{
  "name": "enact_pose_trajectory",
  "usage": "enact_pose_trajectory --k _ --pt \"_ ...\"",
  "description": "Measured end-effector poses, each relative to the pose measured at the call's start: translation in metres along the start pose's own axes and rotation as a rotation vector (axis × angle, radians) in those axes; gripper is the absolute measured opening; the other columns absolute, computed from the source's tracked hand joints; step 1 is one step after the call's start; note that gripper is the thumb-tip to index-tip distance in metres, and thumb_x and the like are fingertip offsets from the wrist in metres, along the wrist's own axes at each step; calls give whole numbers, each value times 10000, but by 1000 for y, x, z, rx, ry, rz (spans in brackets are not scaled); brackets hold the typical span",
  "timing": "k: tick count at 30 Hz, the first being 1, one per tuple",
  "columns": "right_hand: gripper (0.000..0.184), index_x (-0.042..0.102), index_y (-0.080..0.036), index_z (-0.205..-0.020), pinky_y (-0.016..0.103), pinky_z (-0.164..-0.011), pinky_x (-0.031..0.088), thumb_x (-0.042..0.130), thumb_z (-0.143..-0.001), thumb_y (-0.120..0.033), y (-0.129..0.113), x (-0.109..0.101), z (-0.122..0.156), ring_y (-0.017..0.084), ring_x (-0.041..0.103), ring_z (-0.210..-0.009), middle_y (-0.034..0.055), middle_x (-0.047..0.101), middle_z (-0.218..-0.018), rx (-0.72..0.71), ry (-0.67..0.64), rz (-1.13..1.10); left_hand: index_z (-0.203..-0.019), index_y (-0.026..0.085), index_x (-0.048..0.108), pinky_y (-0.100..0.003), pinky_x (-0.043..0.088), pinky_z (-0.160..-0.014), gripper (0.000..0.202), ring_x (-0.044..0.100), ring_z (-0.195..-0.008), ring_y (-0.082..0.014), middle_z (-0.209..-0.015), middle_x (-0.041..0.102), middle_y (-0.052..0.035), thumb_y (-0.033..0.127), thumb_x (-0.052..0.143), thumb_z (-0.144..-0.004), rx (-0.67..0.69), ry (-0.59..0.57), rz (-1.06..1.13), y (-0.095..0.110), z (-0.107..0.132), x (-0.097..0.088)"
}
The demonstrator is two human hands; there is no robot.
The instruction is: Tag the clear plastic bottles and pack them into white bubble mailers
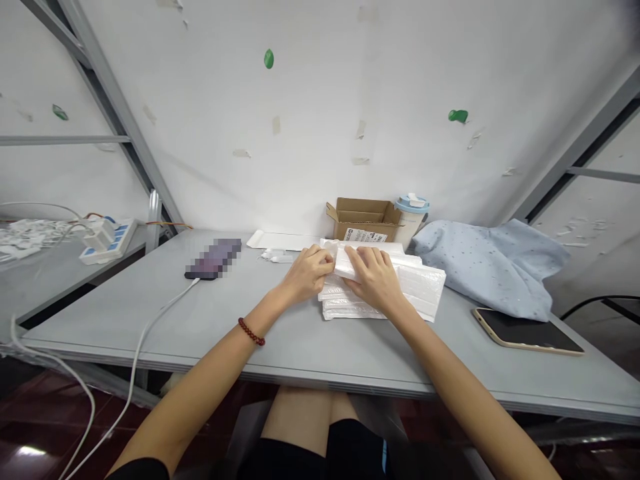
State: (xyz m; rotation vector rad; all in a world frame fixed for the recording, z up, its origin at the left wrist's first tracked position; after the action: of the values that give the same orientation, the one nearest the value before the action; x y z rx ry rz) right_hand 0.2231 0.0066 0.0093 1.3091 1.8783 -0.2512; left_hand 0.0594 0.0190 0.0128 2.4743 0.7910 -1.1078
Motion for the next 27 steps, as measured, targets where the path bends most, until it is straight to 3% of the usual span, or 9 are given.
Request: enact_pose_trajectory --k 3,6,9,13,17,20,24,27 --pt "577 430 -99 -1306 396 -845 309 505 -829 -414 0 -2 0 291 434 -973 174 529 -1107 19 -42 -7 -868 197 694 -337 419 -732 324 478 -805 -192 -791 632 -52 51 414 -794 -130 133 140 -14 0 -7" --pt "636 403 -100 -1328 421 -854 299 467 -829 -488 1 -3 0 306 426 -987 186 517 -1132 45 -85 0 -863 197 709 -359 442 -767 314 523 -837 -209 -796 668 -56 97 419 -798 -304 220 141 -45 5 -16" --pt "681 380 -102 -1345 440 -860 289 440 -821 -533 1 -4 0 315 415 -1002 196 502 -1152 71 -106 0 -833 201 711 -406 436 -813 288 552 -852 -243 -820 690 -64 114 444 -767 -459 153 -7 -80 17 -21" --pt "698 385 -104 -1344 440 -858 287 452 -805 -543 2 -4 0 314 411 -997 193 503 -1136 82 -111 -7 -917 165 701 -428 422 -863 320 545 -967 -294 -938 694 -109 84 460 -723 -508 -43 -99 -106 32 -14" --pt "702 391 -106 -1344 426 -858 290 475 -796 -538 2 -1 0 307 416 -988 184 512 -1116 73 -122 -21 -1025 120 669 -408 426 -865 402 526 -1036 -308 -1008 669 -153 36 458 -693 -555 -265 -167 -107 40 0" --pt "668 408 -115 -1327 412 -854 296 487 -798 -515 3 1 0 302 418 -989 174 513 -1110 82 -121 -42 -1036 104 654 -390 436 -841 428 528 -1033 -301 -1029 655 -169 1 444 -678 -562 -354 -222 -102 41 7" --pt "626 419 -124 -1306 400 -841 303 488 -804 -491 4 2 0 294 420 -974 164 516 -1096 97 -109 -80 -1033 104 636 -393 444 -800 385 535 -1012 -313 -984 659 -173 34 469 -693 -549 -344 -218 -97 39 7" --pt "621 416 -126 -1305 400 -844 306 494 -805 -485 4 2 0 294 420 -983 162 514 -1101 102 -118 -94 -1073 120 607 -381 445 -804 384 559 -981 -293 -975 658 -151 95 502 -705 -560 -238 -144 -94 34 0"
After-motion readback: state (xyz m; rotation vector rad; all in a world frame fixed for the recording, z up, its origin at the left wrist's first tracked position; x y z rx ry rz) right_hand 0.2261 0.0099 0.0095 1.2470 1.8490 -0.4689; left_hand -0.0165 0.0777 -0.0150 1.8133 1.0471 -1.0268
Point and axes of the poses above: each hand's wrist, its own z-axis away from the middle knuckle, its own x-axis out of the palm, y = z × x, the point moved 3 cm from there along -z, towards the middle knuckle
